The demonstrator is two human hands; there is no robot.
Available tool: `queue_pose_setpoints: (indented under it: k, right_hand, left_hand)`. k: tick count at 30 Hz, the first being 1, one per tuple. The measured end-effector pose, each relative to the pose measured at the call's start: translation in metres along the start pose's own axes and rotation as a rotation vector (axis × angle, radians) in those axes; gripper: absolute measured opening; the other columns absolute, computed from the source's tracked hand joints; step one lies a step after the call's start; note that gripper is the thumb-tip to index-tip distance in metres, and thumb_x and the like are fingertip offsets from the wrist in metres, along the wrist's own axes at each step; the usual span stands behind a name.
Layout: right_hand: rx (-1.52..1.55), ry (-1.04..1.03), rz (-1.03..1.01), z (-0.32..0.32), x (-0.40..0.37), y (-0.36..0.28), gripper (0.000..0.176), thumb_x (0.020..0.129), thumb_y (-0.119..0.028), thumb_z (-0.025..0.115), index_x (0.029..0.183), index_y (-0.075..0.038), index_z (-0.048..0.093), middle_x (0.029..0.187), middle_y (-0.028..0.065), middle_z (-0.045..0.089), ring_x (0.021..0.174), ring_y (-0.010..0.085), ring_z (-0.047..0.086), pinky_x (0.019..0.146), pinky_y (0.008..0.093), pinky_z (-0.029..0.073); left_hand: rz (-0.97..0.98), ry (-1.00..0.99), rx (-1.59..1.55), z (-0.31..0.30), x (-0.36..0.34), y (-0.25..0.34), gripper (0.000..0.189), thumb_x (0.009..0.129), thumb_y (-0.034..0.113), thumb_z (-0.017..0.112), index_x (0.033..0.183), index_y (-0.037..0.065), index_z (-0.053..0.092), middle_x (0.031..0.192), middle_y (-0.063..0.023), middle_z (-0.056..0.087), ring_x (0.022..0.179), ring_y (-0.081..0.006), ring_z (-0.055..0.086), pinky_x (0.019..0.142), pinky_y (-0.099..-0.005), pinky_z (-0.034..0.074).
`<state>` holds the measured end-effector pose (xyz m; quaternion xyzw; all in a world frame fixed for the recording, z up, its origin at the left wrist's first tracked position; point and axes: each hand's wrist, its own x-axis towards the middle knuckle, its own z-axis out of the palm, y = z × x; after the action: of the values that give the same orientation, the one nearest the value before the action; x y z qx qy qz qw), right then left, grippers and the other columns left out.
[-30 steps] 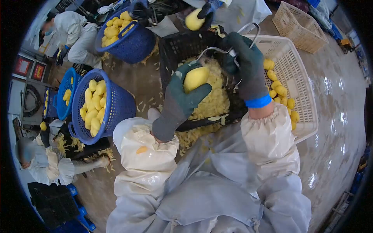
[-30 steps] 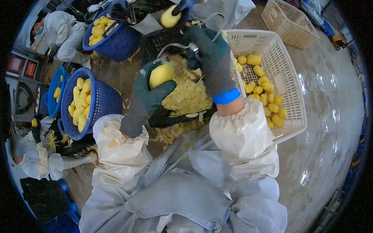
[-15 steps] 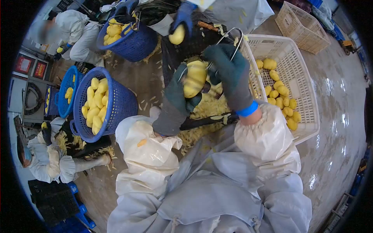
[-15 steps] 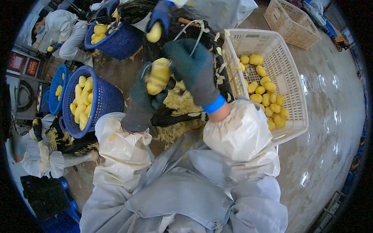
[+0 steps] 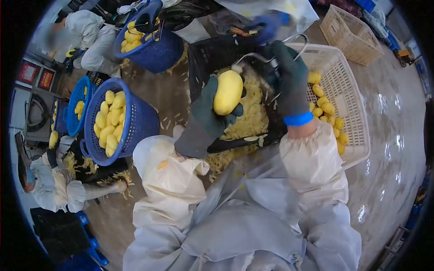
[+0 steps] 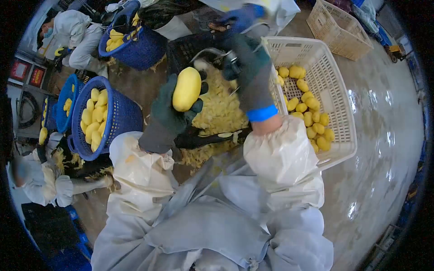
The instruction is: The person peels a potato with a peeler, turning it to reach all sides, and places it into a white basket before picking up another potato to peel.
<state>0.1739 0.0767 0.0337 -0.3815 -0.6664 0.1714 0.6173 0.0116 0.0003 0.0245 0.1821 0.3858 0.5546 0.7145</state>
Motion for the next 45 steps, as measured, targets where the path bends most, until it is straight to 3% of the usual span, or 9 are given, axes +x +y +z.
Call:
queue_pose_setpoints:
  k: [3,6,14,15,21,29,31,40,45]
  right_hand:
    - [0.495,-0.210,0.639,0.008,-0.013,-0.029,0.015,0.086,-0.013,0.060,0.093,0.000,0.064,0.079,0.0026,0.061,0.059,0.0073,0.055,0.050,0.0212,0.040]
    - [0.417,0.152,0.577,0.011,-0.002,0.034,0.012,0.087,-0.008,0.056,0.093,-0.003,0.064,0.088,0.0029,0.060,0.059,0.0063,0.054,0.050,0.0196,0.039]
    - [0.167,-0.117,0.170,0.016,-0.017,0.020,0.008,0.088,-0.006,0.053,0.089,-0.004,0.062,0.081,-0.0004,0.060,0.061,0.0044,0.050,0.050,0.0182,0.038]
    - [0.609,0.116,0.752,0.016,-0.005,0.014,0.013,0.090,-0.014,0.055,0.088,-0.003,0.063,0.074,-0.0002,0.059,0.057,0.0055,0.052,0.050,0.0198,0.040]
    - [0.500,-0.174,0.589,0.012,-0.014,-0.032,0.017,0.088,-0.021,0.061,0.089,-0.004,0.064,0.069,-0.0009,0.056,0.056,0.0069,0.053,0.050,0.0198,0.039]
    - [0.632,0.022,0.578,-0.002,0.002,-0.001,0.021,0.089,-0.026,0.061,0.090,-0.005,0.064,0.077,0.0030,0.060,0.066,0.0094,0.061,0.056,0.0236,0.050]
    - [0.623,-0.253,0.784,-0.007,0.001,-0.011,0.021,0.090,-0.026,0.061,0.089,-0.006,0.063,0.074,0.0017,0.060,0.064,0.0083,0.061,0.055,0.0214,0.050]
    - [0.501,-0.091,0.696,-0.005,0.002,0.021,0.019,0.087,-0.024,0.062,0.081,-0.006,0.062,0.060,-0.0002,0.052,0.046,0.0077,0.049,0.045,0.0189,0.040]
    - [0.566,0.057,0.854,-0.001,0.002,0.026,0.025,0.084,-0.029,0.068,0.078,-0.005,0.062,0.058,0.0016,0.053,0.044,0.0110,0.050,0.042,0.0242,0.040]
  left_hand:
    - [-0.021,0.024,-0.028,-0.008,-0.001,-0.003,0.052,0.094,0.048,0.045,0.121,0.004,0.050,0.089,-0.0160,0.063,0.052,-0.0151,0.056,0.033,-0.0191,0.039]
    - [-0.050,-0.106,-0.021,-0.016,-0.003,-0.001,0.050,0.096,0.047,0.042,0.124,0.005,0.049,0.093,-0.0165,0.063,0.055,-0.0177,0.058,0.035,-0.0194,0.040]
    - [-0.143,0.032,-0.001,-0.002,-0.005,0.006,0.052,0.095,0.047,0.045,0.126,0.006,0.050,0.092,-0.0183,0.064,0.048,-0.0155,0.057,0.030,-0.0184,0.039]
    - [-0.182,-0.190,-0.129,-0.012,0.000,0.004,0.051,0.094,0.048,0.046,0.122,0.006,0.051,0.091,-0.0179,0.064,0.047,-0.0137,0.056,0.030,-0.0174,0.039]
    - [-0.081,0.170,-0.143,0.000,-0.003,-0.001,0.053,0.095,0.048,0.045,0.120,0.002,0.053,0.086,-0.0161,0.063,0.043,-0.0136,0.053,0.028,-0.0179,0.036]
    - [0.053,0.022,0.284,-0.025,0.010,-0.013,0.055,0.095,0.053,0.041,0.114,0.004,0.056,0.081,-0.0122,0.065,0.041,-0.0142,0.050,0.029,-0.0211,0.035]
    - [0.591,0.020,0.926,-0.032,0.015,-0.021,0.057,0.094,0.056,0.042,0.112,0.004,0.057,0.081,-0.0121,0.066,0.047,-0.0155,0.056,0.032,-0.0231,0.041]
    - [0.098,-0.042,0.307,-0.024,0.004,-0.007,0.048,0.091,0.049,0.052,0.115,0.008,0.056,0.086,-0.0108,0.065,0.056,-0.0183,0.061,0.041,-0.0272,0.049]
    - [0.442,0.014,0.471,-0.002,-0.004,0.002,0.046,0.085,0.028,0.067,0.121,0.004,0.052,0.097,-0.0092,0.061,0.072,-0.0166,0.062,0.054,-0.0265,0.053]
